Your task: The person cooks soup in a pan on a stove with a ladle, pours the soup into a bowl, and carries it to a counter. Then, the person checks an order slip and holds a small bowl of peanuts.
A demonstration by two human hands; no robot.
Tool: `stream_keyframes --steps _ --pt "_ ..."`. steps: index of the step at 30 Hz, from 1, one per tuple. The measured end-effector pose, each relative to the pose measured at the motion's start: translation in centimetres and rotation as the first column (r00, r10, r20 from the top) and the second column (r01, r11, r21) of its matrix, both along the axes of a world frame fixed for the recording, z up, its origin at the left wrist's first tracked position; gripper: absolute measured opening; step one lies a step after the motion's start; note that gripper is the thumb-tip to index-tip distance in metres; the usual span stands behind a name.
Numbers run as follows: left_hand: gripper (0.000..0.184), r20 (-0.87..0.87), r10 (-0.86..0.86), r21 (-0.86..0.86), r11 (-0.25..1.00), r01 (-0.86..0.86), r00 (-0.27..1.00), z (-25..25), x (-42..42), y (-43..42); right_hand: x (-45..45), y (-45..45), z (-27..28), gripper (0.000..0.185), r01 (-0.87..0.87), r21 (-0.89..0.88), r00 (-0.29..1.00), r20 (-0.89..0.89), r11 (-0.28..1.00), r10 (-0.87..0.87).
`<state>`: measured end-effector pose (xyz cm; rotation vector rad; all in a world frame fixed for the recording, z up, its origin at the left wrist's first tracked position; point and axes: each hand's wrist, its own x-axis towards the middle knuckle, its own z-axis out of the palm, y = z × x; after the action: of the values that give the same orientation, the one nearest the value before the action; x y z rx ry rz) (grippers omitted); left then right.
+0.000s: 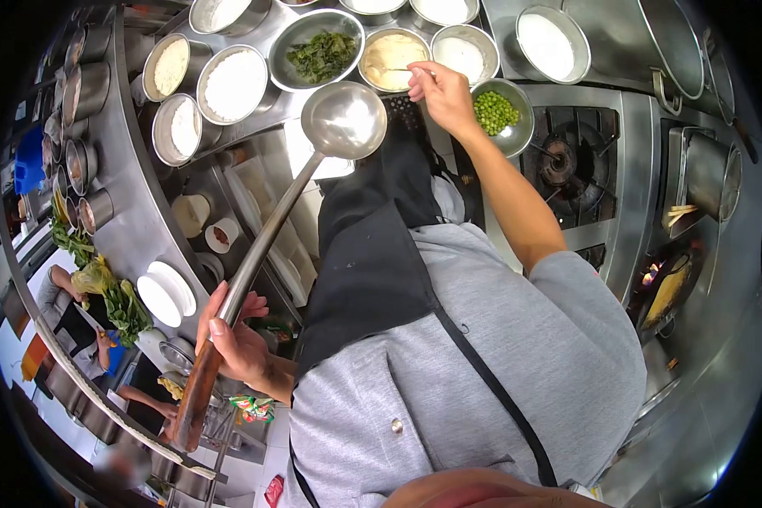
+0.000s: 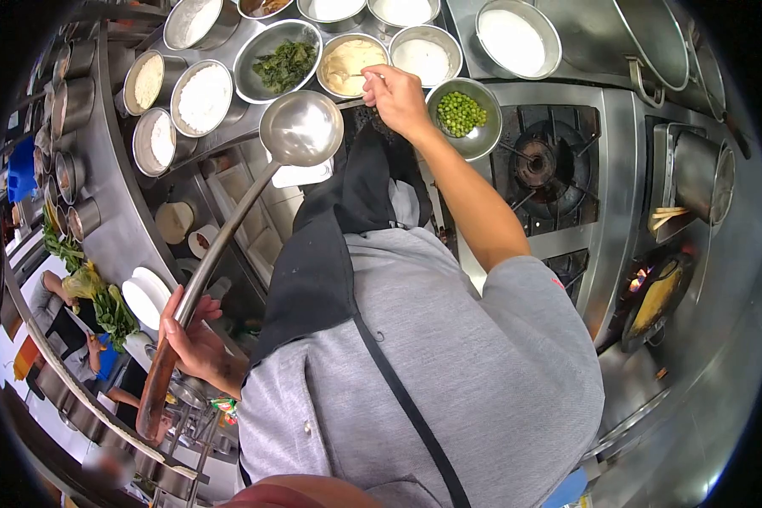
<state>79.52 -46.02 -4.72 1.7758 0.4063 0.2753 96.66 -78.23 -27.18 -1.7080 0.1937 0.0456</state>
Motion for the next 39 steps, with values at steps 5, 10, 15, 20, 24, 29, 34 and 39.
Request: stream_keyframes --steps 5,10,15,20,24,29,34,39 --pt "0.053 -0.012 -0.017 -0.006 1.0 0.017 1.0 0.0 0.4 0.0 0.0 -1.6 0.2 0.02 0.257 0.391 0.958 -0.222 0.884 -0.181" --pt "0.053 -0.022 -0.015 -0.014 1.0 0.014 1.0 0.0 0.9 0.1 -0.5 -3.8 1.5 0.021 0.358 0.468 0.927 -0.284 0.808 -0.246" --pt "0.055 -0.01 -0.03 -0.022 0.999 0.03 1.0 -0.1 1.7 -0.2 -1.3 -5.3 4.8 0.02 0.311 0.578 0.95 -0.195 0.754 -0.242" --pt "0.056 0.033 -0.049 -0.037 0.998 0.05 0.998 0.1 3.0 -1.0 -0.5 -3.9 9.6 0.021 0.216 0.365 0.964 0.066 0.906 -0.256" --pt "0.056 0.103 -0.066 -0.041 0.997 0.071 0.992 0.7 3.9 -1.7 7.5 -2.1 6.3 0.023 0.215 0.112 0.948 0.215 0.97 -0.235" --pt "0.056 0.138 -0.056 -0.021 0.998 0.06 0.989 1.3 4.0 -1.6 14.4 -2.5 1.3 0.026 0.003 0.054 0.985 -0.172 0.999 0.006" --pt "0.055 0.124 -0.016 0.014 1.0 0.014 0.992 1.4 4.2 -1.6 15.4 -0.9 -0.2 0.022 0.271 0.15 0.963 -0.045 0.951 -0.267" --pt "0.054 0.123 0.011 0.023 1.0 -0.014 0.992 1.1 4.9 -1.4 14.6 -3.4 0.6 0.019 0.31 0.405 0.947 -0.054 0.86 -0.316"
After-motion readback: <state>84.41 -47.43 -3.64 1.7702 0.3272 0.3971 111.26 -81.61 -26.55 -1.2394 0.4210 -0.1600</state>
